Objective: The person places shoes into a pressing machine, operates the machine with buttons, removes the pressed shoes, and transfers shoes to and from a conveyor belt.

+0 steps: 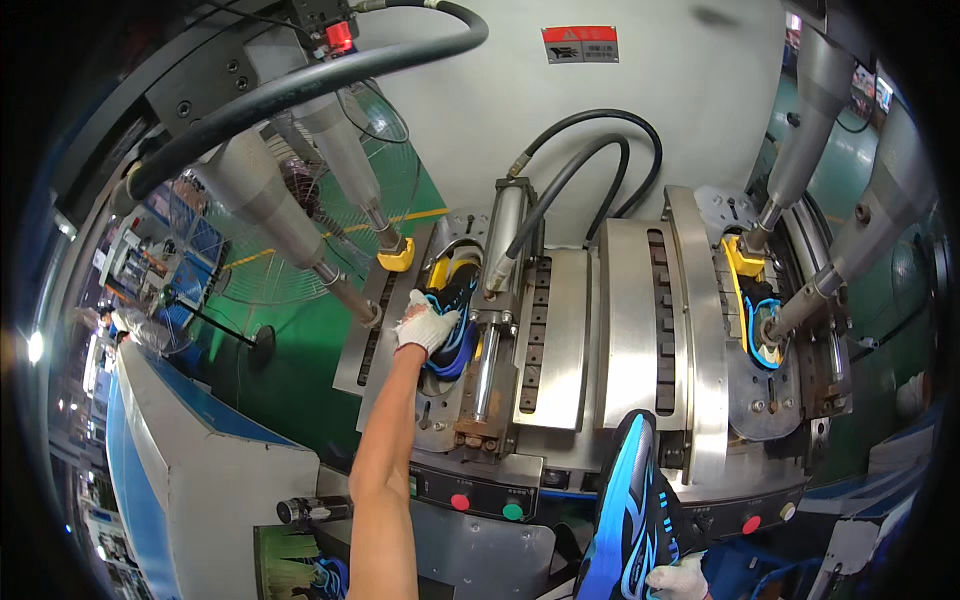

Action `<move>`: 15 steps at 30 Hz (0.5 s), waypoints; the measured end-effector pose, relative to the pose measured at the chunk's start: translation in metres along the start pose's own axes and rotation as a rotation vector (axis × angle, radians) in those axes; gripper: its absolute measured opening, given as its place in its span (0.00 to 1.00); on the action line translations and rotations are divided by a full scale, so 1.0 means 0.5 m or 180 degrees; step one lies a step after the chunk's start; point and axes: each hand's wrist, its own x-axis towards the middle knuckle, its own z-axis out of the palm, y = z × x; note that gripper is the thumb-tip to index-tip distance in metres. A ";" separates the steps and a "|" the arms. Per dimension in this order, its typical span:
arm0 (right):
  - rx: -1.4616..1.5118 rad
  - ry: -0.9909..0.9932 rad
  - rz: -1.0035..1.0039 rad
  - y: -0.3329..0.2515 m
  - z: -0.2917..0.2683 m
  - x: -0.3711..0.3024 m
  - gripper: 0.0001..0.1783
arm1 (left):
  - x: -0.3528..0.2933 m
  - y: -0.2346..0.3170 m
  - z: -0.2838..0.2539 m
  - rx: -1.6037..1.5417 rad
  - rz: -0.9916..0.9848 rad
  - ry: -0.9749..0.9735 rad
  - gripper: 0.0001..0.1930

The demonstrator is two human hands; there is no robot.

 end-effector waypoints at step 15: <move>-0.0326 -0.0806 0.0120 0.101 0.361 0.389 0.15 | -0.759 -0.242 -0.193 -0.1647 -0.0608 0.1511 0.36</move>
